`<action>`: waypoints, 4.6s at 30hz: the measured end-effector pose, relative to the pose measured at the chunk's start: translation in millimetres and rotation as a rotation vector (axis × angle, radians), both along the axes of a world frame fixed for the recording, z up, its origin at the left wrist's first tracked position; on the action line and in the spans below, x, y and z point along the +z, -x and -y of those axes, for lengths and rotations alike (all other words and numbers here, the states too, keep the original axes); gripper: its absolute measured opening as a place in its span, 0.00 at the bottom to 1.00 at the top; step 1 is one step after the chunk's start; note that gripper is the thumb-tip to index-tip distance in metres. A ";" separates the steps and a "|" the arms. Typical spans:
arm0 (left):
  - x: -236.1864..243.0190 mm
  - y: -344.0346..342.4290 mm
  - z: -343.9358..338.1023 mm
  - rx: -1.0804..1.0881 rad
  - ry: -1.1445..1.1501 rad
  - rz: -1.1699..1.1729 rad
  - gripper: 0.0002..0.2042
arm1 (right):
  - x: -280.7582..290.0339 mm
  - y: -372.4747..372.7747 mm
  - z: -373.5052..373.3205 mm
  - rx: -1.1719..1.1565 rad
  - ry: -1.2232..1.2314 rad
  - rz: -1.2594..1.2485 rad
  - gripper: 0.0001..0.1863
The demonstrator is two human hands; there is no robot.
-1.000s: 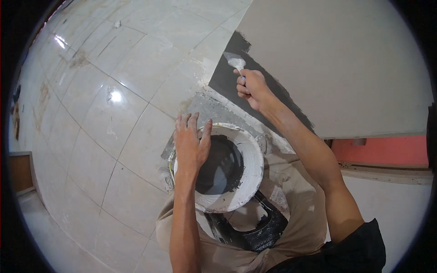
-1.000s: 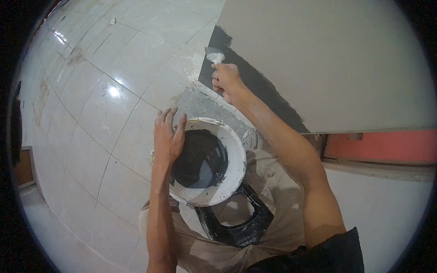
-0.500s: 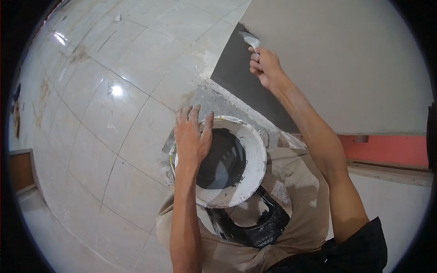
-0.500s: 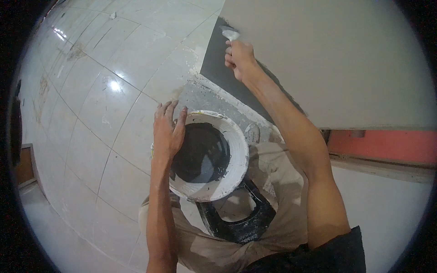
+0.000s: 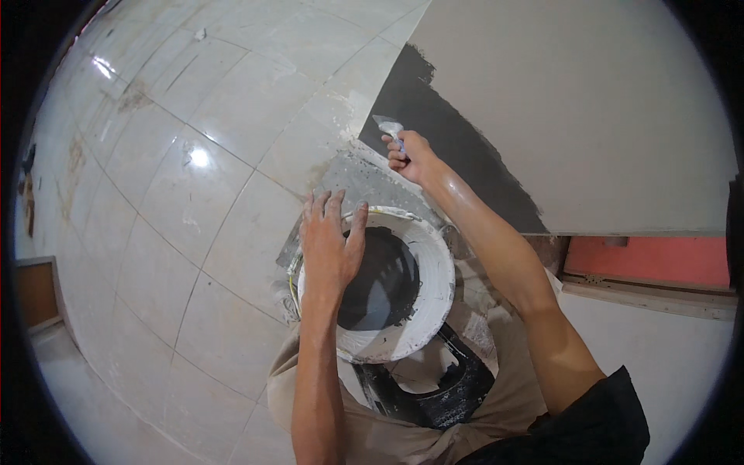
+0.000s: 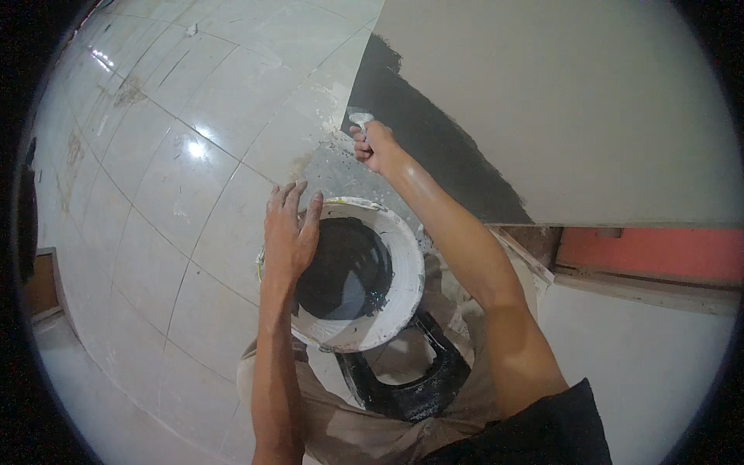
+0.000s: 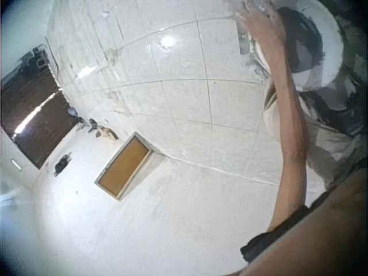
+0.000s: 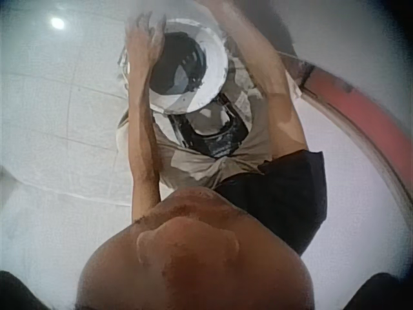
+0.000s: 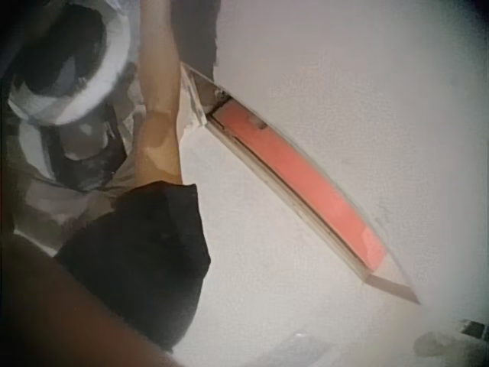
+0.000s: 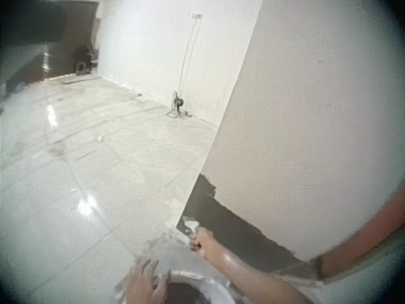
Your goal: Applying grey plaster to a wall using a putty knife.
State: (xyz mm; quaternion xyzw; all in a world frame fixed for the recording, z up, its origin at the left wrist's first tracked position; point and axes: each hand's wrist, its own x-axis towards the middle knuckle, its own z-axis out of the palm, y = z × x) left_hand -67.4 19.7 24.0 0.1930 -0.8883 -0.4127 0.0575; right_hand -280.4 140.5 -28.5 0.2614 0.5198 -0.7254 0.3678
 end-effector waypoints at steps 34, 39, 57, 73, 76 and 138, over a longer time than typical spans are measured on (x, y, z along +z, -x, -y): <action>7.2 1.8 -0.3 0.004 -0.025 -0.027 0.24 | 149.1 40.2 -15.9 -0.023 -0.068 -0.265 0.10; 8.6 -3.6 4.0 0.022 -0.028 -0.028 0.25 | 153.1 -3.1 -10.8 0.032 -0.114 -0.359 0.09; 8.5 -0.3 1.3 -0.003 -0.028 -0.013 0.25 | 79.5 -31.3 -24.6 0.184 -0.246 -0.411 0.12; 3.8 4.9 -7.0 -0.027 -0.021 -0.043 0.24 | 73.1 -6.9 -17.5 -0.017 -0.344 -0.573 0.12; 3.5 3.0 -1.1 -0.012 -0.013 -0.007 0.25 | 78.9 -18.2 -6.2 0.040 -0.269 -0.489 0.12; 1.8 3.9 -3.0 -0.019 -0.024 -0.033 0.24 | 87.2 49.2 -27.1 -0.144 -0.008 -0.171 0.08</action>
